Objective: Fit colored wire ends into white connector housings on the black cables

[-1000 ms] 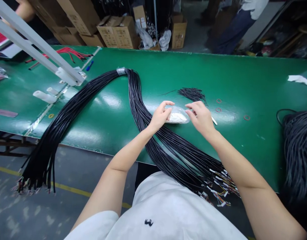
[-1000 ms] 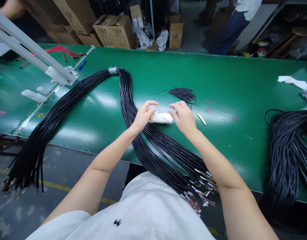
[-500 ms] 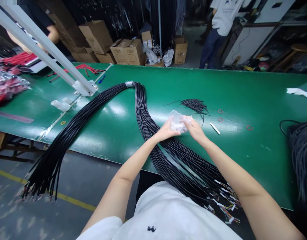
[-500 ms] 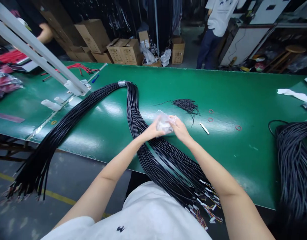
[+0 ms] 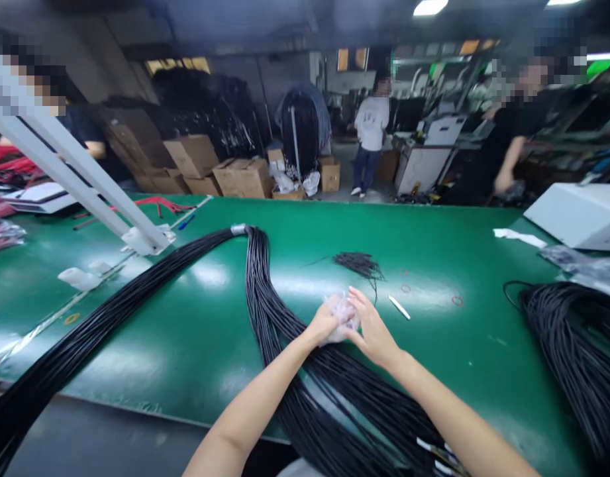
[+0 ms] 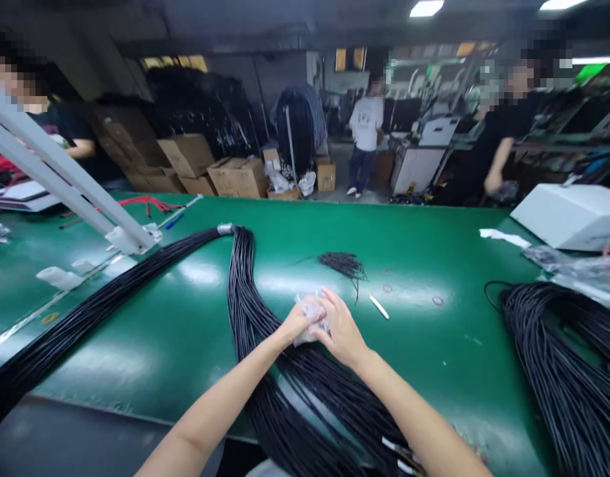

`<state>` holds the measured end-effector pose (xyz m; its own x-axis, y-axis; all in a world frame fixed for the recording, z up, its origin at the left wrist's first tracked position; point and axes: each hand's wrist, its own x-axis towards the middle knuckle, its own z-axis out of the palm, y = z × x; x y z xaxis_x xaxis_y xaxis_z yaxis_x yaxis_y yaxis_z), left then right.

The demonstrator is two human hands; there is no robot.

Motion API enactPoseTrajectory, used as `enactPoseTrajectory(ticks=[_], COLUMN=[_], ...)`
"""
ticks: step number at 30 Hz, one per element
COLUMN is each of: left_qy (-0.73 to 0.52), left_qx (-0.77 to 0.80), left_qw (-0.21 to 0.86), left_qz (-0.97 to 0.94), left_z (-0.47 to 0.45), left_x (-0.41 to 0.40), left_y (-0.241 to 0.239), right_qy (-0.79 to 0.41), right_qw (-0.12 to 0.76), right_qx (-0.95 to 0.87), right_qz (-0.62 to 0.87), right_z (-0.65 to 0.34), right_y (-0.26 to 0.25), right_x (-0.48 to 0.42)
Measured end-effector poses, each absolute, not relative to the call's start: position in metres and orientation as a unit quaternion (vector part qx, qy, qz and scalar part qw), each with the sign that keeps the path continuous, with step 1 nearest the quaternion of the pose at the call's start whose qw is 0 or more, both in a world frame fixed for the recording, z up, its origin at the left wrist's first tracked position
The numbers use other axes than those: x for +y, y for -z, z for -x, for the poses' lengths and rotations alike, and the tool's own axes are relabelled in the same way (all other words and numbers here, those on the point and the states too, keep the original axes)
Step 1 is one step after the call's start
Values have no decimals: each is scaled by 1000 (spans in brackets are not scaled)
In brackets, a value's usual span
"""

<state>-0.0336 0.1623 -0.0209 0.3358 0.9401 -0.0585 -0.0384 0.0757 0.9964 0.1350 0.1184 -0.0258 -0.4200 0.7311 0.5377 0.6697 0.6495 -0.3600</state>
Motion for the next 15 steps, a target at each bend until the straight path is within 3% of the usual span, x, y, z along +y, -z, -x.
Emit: enactPoseTrajectory(ticks=[7, 15], left_qy=[-466, -601], left_qx=[384, 393], left_qw=[639, 611], left_qz=[-477, -333], left_z=[12, 17], left_x=[144, 140], left_y=[-2, -24], right_qy=[122, 51], right_qw=[343, 384], right_qx=[-841, -825], right_qz=[401, 412], right_z=[-140, -135], right_y=[62, 63], right_x=[116, 115])
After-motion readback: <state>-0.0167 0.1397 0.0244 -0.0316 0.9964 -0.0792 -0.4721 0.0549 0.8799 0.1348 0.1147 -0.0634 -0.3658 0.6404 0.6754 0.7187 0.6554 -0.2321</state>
